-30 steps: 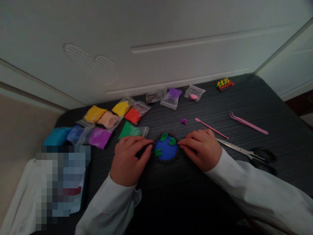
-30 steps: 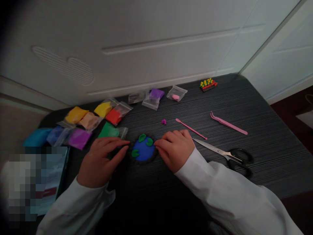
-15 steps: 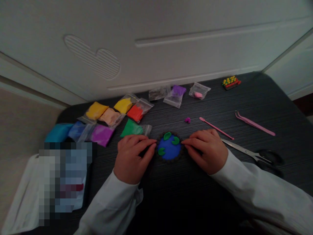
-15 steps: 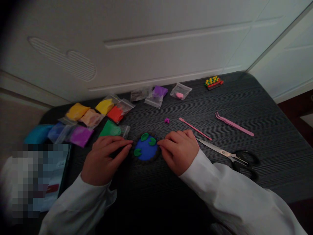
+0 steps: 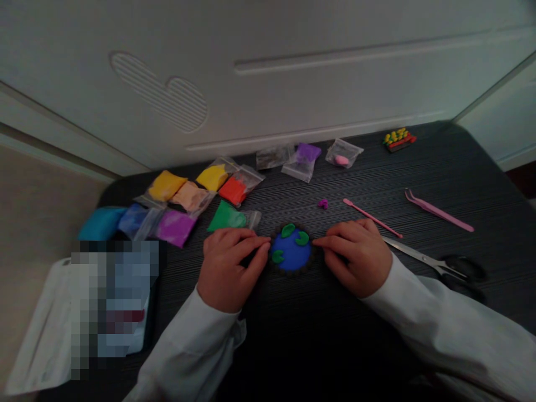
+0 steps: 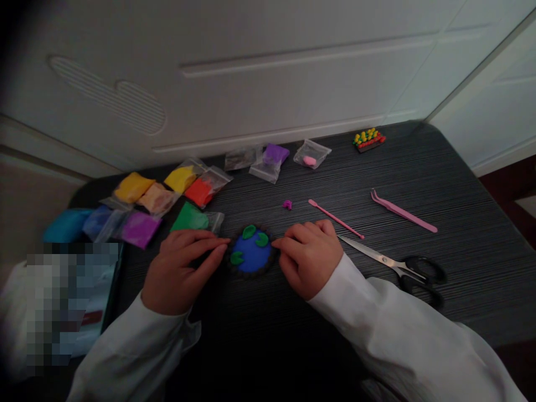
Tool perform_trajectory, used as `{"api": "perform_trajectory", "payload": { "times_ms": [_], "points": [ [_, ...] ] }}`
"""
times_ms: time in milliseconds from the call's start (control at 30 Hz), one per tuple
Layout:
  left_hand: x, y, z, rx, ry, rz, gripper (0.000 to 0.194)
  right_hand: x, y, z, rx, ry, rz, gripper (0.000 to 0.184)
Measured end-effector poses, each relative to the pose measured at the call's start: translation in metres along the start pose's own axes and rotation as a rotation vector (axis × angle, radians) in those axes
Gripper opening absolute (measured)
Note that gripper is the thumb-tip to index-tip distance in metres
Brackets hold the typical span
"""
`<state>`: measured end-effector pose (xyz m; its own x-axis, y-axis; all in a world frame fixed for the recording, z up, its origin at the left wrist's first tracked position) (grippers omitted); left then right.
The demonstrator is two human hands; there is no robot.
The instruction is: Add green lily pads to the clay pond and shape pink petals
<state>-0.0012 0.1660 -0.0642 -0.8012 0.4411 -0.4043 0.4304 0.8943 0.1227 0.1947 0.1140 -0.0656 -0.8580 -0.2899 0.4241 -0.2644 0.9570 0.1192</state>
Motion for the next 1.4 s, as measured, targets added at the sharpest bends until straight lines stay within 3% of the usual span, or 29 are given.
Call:
{"api": "perform_trajectory", "payload": {
  "times_ms": [200,400,667,1100,1400],
  "points": [
    [-0.001,0.000,0.000,0.002,-0.005,-0.012,0.019,0.001,0.000,0.000,0.013,-0.003,-0.006,0.022],
    [-0.002,-0.001,0.000,0.015,0.015,-0.032,0.024,-0.001,0.000,0.000,-0.076,-0.017,0.021,0.025],
    [-0.005,-0.002,0.001,0.053,0.027,-0.067,0.031,0.002,0.000,0.001,0.008,-0.061,0.017,0.028],
    [-0.006,-0.002,0.003,0.087,-0.029,-0.064,0.031,0.002,-0.001,0.004,-0.050,-0.082,-0.022,0.030],
    [-0.007,-0.003,0.001,0.020,-0.002,-0.041,0.028,0.018,0.001,-0.002,0.064,-0.151,-0.057,0.033]
  ]
}}
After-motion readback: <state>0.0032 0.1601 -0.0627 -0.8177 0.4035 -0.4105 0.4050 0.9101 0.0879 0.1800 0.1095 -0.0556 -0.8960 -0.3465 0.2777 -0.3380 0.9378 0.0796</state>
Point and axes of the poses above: each hand's wrist, its own y-axis towards the middle knuckle, its own z-axis out of the palm, x = y × z, the point moved 3 cm from there along y, towards the middle knuckle, and after that the axes turned 3 degrees about -z, right-handed, at the moved point
